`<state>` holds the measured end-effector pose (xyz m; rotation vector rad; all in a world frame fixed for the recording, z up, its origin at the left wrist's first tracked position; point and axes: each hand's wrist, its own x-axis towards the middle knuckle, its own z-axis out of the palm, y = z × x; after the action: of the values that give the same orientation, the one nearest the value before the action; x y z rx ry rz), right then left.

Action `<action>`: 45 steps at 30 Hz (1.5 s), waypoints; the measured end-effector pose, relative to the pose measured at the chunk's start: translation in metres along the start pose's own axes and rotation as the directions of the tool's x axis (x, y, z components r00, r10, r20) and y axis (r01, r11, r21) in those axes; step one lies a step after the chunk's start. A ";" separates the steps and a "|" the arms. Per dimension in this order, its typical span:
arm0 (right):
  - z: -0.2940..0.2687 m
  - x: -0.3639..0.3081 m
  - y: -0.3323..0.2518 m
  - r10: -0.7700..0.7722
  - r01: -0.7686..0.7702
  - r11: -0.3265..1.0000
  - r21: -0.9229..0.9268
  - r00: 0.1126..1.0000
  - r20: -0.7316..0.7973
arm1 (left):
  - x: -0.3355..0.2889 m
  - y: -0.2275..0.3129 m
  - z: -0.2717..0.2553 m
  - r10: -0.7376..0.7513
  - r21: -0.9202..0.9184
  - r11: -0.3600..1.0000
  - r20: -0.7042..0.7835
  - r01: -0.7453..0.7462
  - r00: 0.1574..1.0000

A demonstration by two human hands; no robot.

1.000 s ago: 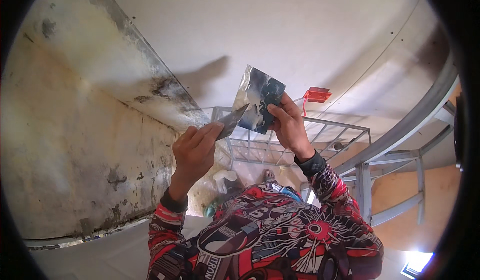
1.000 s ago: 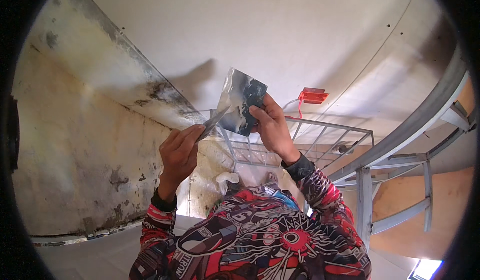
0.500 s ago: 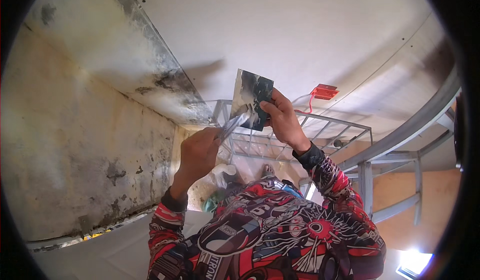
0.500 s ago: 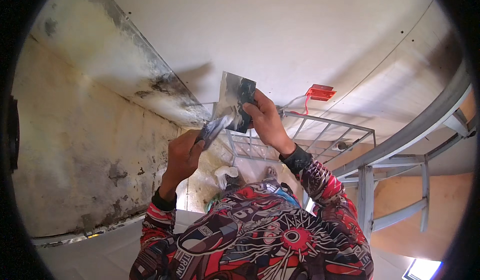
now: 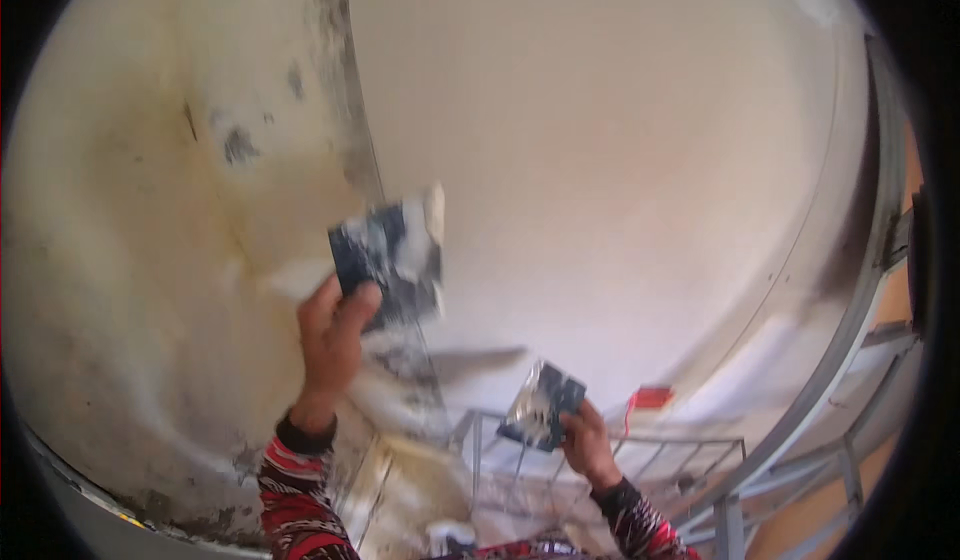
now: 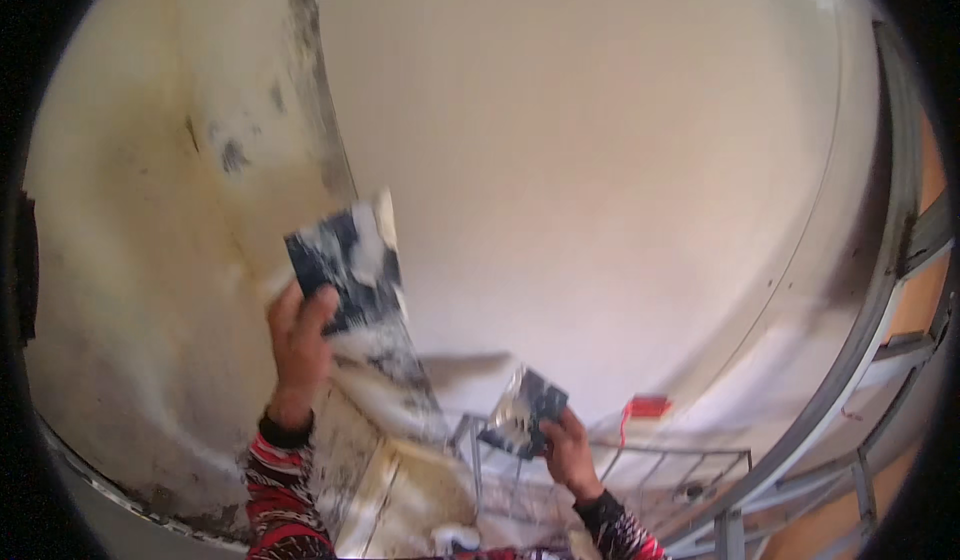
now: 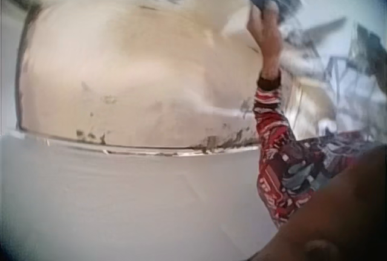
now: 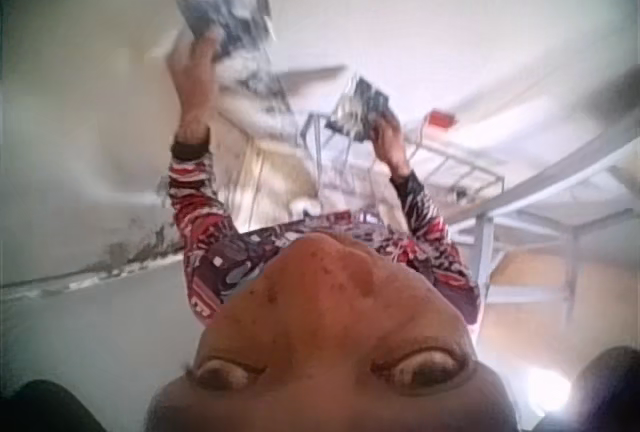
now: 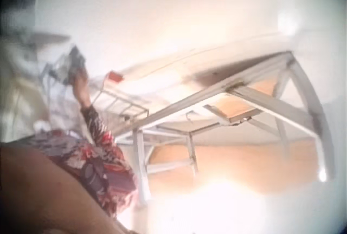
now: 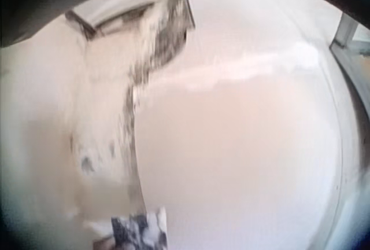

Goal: The person scrapes wall putty between two putty knives and applies it along the top edge of a drywall panel using a putty knife.

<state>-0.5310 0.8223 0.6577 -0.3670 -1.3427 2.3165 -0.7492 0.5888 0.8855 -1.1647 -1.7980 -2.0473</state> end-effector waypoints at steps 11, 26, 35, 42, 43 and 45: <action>0.051 -0.007 -0.032 -0.071 0.070 0.996 0.059 0.997 0.016 | 0.281 0.166 -0.051 0.990 0.911 -0.065 0.112 -0.407 0.091; 0.042 -0.006 -0.008 -0.111 0.119 0.981 0.154 0.992 -0.058 | 0.330 0.153 -0.043 0.967 0.977 -0.178 0.196 -0.119 0.163; 0.040 -0.008 -0.005 -0.067 0.069 0.992 0.103 0.997 -0.026 | 0.333 0.156 -0.037 0.926 0.962 -0.130 0.204 -0.239 0.317; 0.042 -0.009 -0.008 -0.041 0.048 0.989 0.140 0.998 -0.056 | 0.337 0.146 -0.041 0.914 0.919 -0.113 0.245 -0.377 0.323; 0.040 -0.010 -0.006 -0.030 0.035 0.989 0.144 0.999 -0.034 | 0.338 0.146 -0.042 0.913 0.918 -0.112 0.246 -0.381 0.326; 0.043 -0.009 -0.013 -0.029 0.032 0.986 0.161 0.999 -0.020 | 0.339 0.148 -0.045 0.941 0.865 -0.034 0.197 -0.501 0.274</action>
<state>-0.5387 0.7906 0.6901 -0.3123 -1.1350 2.3703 -0.9100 0.6294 1.2188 -0.8350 -1.0287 -0.4682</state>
